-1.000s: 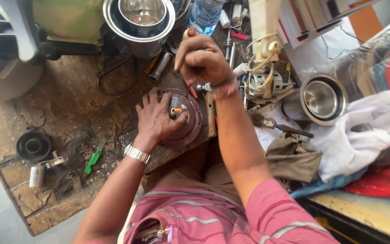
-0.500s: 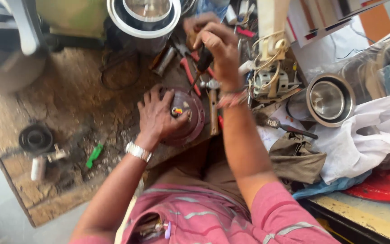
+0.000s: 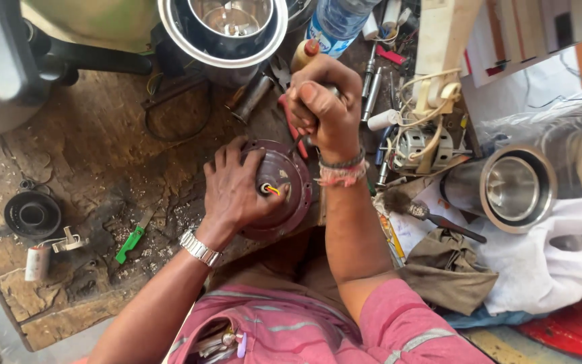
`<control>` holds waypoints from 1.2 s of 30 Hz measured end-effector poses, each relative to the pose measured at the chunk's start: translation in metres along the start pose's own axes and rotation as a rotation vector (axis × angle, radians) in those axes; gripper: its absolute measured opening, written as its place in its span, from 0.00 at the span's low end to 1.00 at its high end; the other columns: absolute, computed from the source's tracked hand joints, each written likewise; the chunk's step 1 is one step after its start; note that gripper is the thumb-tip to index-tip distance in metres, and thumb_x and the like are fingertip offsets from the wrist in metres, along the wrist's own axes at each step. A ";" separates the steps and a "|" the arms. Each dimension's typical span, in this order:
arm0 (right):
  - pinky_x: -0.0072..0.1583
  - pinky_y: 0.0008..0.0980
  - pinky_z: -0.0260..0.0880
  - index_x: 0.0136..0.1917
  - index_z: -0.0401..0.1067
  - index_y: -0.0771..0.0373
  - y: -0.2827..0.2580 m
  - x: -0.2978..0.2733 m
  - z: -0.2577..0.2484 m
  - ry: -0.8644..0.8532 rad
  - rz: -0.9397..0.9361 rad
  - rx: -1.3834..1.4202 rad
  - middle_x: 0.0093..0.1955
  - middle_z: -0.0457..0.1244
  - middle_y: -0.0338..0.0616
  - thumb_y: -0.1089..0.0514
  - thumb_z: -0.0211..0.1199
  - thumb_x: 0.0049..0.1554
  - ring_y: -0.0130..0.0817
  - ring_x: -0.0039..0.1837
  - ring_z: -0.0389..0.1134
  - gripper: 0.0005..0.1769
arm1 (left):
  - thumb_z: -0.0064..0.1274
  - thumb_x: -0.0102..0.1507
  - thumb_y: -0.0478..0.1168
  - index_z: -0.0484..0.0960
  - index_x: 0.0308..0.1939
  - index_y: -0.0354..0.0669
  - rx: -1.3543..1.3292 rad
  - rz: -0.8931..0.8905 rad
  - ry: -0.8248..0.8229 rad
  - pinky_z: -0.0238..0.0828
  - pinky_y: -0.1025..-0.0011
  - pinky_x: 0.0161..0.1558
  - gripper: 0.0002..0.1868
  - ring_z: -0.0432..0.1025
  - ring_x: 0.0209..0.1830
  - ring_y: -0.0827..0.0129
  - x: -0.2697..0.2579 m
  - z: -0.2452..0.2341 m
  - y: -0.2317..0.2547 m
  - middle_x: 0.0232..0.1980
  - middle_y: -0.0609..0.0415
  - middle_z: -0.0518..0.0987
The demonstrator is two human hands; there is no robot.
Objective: The person works on a circular reddish-brown electrical component on a cluttered workbench. They use a screwdriver to adjust wires and a hammer to tap the component, then wipe their hands with a cloth. The task involves repeated adjustments and tool use without a visible final state.
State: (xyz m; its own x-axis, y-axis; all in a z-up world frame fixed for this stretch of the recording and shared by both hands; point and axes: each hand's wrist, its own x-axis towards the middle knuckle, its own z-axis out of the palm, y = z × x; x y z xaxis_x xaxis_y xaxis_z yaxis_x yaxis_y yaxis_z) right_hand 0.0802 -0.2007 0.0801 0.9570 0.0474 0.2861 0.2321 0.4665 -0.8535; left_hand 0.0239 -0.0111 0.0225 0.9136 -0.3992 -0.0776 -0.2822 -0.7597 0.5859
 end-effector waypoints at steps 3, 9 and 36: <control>0.25 0.24 0.50 0.45 0.65 0.66 0.011 -0.001 -0.001 0.312 -0.229 -0.182 0.29 0.53 0.39 0.56 0.60 0.67 0.22 0.24 0.49 0.13 | 0.65 0.47 0.63 0.79 0.57 0.46 -0.004 0.016 0.035 0.57 0.44 0.61 0.39 0.59 0.69 0.44 0.001 0.008 -0.006 0.69 0.41 0.66; 0.26 0.27 0.52 0.40 0.60 0.61 -0.010 0.001 0.006 0.789 -0.378 -0.160 0.27 0.52 0.39 0.55 0.54 0.69 0.26 0.25 0.51 0.16 | 0.66 0.46 0.63 0.81 0.56 0.49 0.034 -0.007 0.143 0.55 0.42 0.61 0.39 0.58 0.66 0.43 -0.003 0.001 0.008 0.67 0.41 0.66; 0.27 0.25 0.51 0.46 0.64 0.64 0.020 -0.013 0.009 0.528 -0.406 -0.224 0.32 0.55 0.42 0.60 0.60 0.66 0.25 0.25 0.51 0.09 | 0.67 0.42 0.59 0.79 0.57 0.50 0.035 -0.072 -0.032 0.57 0.39 0.59 0.41 0.58 0.69 0.44 0.004 0.005 0.001 0.70 0.44 0.65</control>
State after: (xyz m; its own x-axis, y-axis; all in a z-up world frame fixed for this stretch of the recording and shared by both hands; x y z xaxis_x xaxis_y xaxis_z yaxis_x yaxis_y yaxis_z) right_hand 0.0707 -0.1841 0.0630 0.7300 -0.5542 0.3999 0.5650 0.1603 -0.8093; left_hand 0.0256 -0.0157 0.0182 0.9223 -0.3583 -0.1447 -0.2263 -0.8043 0.5494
